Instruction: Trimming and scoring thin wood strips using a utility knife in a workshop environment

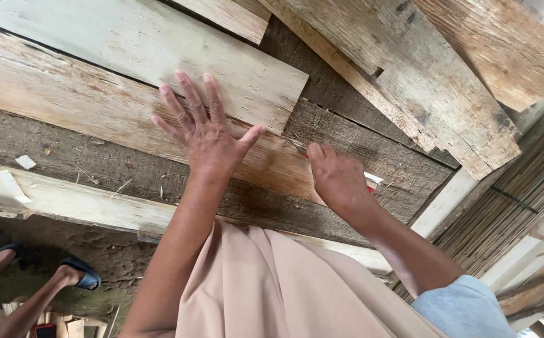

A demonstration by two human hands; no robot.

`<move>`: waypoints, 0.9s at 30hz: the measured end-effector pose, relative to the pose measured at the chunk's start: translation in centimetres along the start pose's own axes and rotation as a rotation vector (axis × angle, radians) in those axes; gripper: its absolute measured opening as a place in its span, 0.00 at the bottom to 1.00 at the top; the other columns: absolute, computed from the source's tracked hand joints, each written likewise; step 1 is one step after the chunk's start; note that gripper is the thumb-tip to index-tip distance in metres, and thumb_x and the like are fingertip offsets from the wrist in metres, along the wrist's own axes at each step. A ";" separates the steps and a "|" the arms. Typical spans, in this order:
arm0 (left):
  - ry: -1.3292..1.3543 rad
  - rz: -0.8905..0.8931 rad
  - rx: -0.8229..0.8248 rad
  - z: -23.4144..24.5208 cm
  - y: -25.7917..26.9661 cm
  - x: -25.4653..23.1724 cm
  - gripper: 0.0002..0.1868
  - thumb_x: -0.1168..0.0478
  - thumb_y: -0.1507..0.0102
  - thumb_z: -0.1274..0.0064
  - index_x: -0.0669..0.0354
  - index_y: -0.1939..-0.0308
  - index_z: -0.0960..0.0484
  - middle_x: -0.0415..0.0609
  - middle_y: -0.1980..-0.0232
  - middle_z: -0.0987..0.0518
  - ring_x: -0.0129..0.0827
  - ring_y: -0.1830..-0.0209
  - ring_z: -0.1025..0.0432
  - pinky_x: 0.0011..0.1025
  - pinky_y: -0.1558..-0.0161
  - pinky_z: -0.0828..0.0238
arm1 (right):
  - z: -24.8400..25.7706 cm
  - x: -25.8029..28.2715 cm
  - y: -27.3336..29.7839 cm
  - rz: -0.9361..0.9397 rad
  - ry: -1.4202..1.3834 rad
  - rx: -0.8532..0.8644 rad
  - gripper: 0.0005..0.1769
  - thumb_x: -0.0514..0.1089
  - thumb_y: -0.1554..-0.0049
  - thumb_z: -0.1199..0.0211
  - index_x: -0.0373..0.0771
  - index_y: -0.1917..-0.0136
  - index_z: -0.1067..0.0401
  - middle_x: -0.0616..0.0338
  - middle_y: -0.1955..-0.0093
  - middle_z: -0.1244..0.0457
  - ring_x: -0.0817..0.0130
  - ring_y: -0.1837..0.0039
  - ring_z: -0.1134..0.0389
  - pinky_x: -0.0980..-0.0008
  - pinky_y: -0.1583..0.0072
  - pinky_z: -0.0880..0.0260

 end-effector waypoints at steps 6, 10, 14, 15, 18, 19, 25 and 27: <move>0.006 0.017 0.022 -0.3 0.0 0.0 0.83 0.01 0.43 0.52 0.49 0.16 0.83 0.60 0.22 0.93 0.59 0.25 0.96 0.74 0.34 0.96 | 0.1 -0.2 0.8 -0.046 0.051 0.088 0.05 0.41 0.30 0.57 0.38 0.45 0.42 0.51 0.59 0.37 0.64 0.65 0.37 0.64 0.61 0.28; -0.045 0.025 0.006 0.3 0.1 0.0 0.85 -0.02 0.45 0.55 0.51 0.19 0.88 0.58 0.23 0.96 0.55 0.24 0.98 0.70 0.33 1.00 | -0.2 -1.2 2.0 -0.050 0.029 0.087 0.04 0.37 0.32 0.59 0.37 0.45 0.43 0.52 0.61 0.41 0.65 0.66 0.39 0.59 0.60 0.29; -0.034 0.023 0.013 0.1 0.2 0.1 0.84 -0.01 0.43 0.52 0.49 0.18 0.86 0.58 0.23 0.96 0.56 0.24 0.97 0.70 0.32 0.99 | -1.8 -2.8 2.1 -0.100 0.091 0.167 0.09 0.32 0.36 0.51 0.37 0.42 0.43 0.52 0.56 0.39 0.66 0.64 0.39 0.65 0.62 0.29; -0.011 0.017 0.004 0.0 0.4 0.1 0.83 0.00 0.41 0.50 0.47 0.16 0.85 0.58 0.22 0.94 0.57 0.23 0.97 0.71 0.32 0.99 | -1.9 -3.0 2.1 -0.073 0.092 0.138 0.10 0.31 0.37 0.50 0.37 0.43 0.43 0.53 0.58 0.40 0.66 0.64 0.40 0.66 0.63 0.29; 0.092 0.065 0.202 1.6 0.1 -0.4 0.77 0.05 0.39 0.50 0.46 0.15 0.78 0.59 0.21 0.88 0.61 0.23 0.92 0.74 0.32 0.96 | -1.9 -3.3 2.6 -0.057 0.091 0.103 0.12 0.30 0.38 0.50 0.38 0.42 0.42 0.51 0.56 0.39 0.68 0.65 0.40 0.68 0.64 0.29; 0.093 0.063 0.203 0.9 0.2 -0.2 0.77 0.05 0.39 0.50 0.46 0.15 0.78 0.59 0.21 0.88 0.61 0.23 0.92 0.74 0.32 0.96 | -1.8 -3.4 2.6 -0.059 0.090 0.105 0.12 0.30 0.38 0.50 0.38 0.42 0.42 0.51 0.56 0.39 0.68 0.65 0.40 0.68 0.64 0.29; -0.041 0.020 -0.011 0.3 0.2 0.1 0.81 -0.01 0.40 0.58 0.49 0.15 0.83 0.59 0.21 0.94 0.56 0.24 0.97 0.70 0.33 1.00 | -2.2 -4.6 3.4 -0.054 0.170 0.082 0.14 0.29 0.40 0.46 0.39 0.43 0.42 0.51 0.57 0.38 0.68 0.66 0.39 0.71 0.67 0.31; -0.012 0.017 0.015 0.2 0.1 0.1 0.80 0.00 0.40 0.57 0.50 0.16 0.82 0.60 0.21 0.92 0.58 0.24 0.95 0.71 0.33 0.99 | -1.7 -5.1 4.3 -0.281 0.045 0.227 0.09 0.39 0.33 0.56 0.43 0.40 0.39 0.52 0.48 0.37 0.67 0.59 0.37 0.70 0.57 0.28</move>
Point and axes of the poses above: each hand's wrist, its own y-axis away from the middle knuckle, its own z-axis out of the back of the hand, x = y × z, the point moved 3 cm from there along -y, towards the middle knuckle
